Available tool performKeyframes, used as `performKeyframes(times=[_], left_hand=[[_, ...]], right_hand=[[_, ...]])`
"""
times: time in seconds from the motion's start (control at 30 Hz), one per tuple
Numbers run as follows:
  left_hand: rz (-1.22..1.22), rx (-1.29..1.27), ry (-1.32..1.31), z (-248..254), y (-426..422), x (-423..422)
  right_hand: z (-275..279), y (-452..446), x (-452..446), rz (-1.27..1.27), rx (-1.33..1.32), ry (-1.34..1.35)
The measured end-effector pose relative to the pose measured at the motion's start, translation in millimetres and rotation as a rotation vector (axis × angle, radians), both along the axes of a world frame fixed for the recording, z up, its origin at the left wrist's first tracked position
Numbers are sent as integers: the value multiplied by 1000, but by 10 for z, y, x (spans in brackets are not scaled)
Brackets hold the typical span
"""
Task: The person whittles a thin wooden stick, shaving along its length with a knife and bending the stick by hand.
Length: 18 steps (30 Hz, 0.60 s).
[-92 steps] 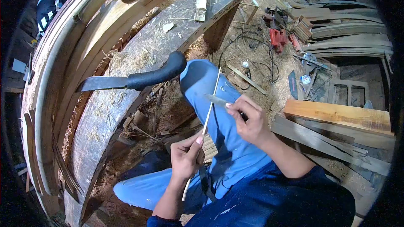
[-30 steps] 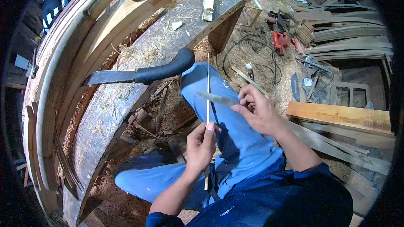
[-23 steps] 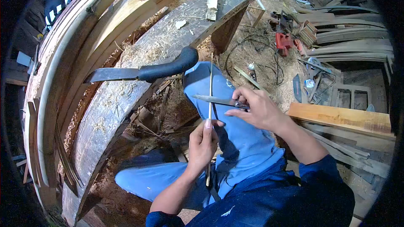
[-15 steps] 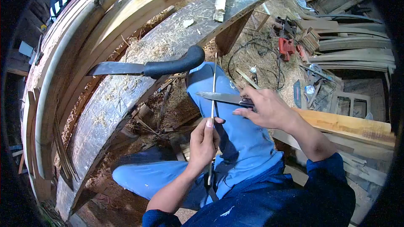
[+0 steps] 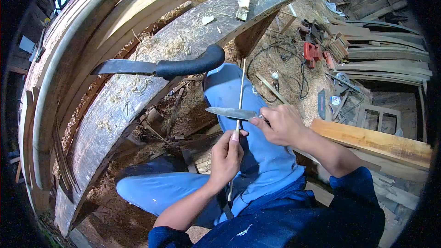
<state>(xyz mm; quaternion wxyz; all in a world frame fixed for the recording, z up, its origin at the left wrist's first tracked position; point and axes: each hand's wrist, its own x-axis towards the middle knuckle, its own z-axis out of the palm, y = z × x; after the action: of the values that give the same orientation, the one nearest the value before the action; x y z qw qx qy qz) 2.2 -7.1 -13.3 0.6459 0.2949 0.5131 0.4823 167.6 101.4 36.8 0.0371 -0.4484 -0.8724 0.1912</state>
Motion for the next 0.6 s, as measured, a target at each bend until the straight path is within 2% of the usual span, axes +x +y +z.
performKeyframes(times=[0.2,0.27,0.6], left_hand=[[32,-19,-8,0,9,-9],[39,-24,71,44,27,-15],[40,-55,36,38,-92,-34]], right_hand=[[-111,4,-30,-6,72,-6],[-127,3,-33,-2,90,-12],[-205,2,15,-37,143,-26]])
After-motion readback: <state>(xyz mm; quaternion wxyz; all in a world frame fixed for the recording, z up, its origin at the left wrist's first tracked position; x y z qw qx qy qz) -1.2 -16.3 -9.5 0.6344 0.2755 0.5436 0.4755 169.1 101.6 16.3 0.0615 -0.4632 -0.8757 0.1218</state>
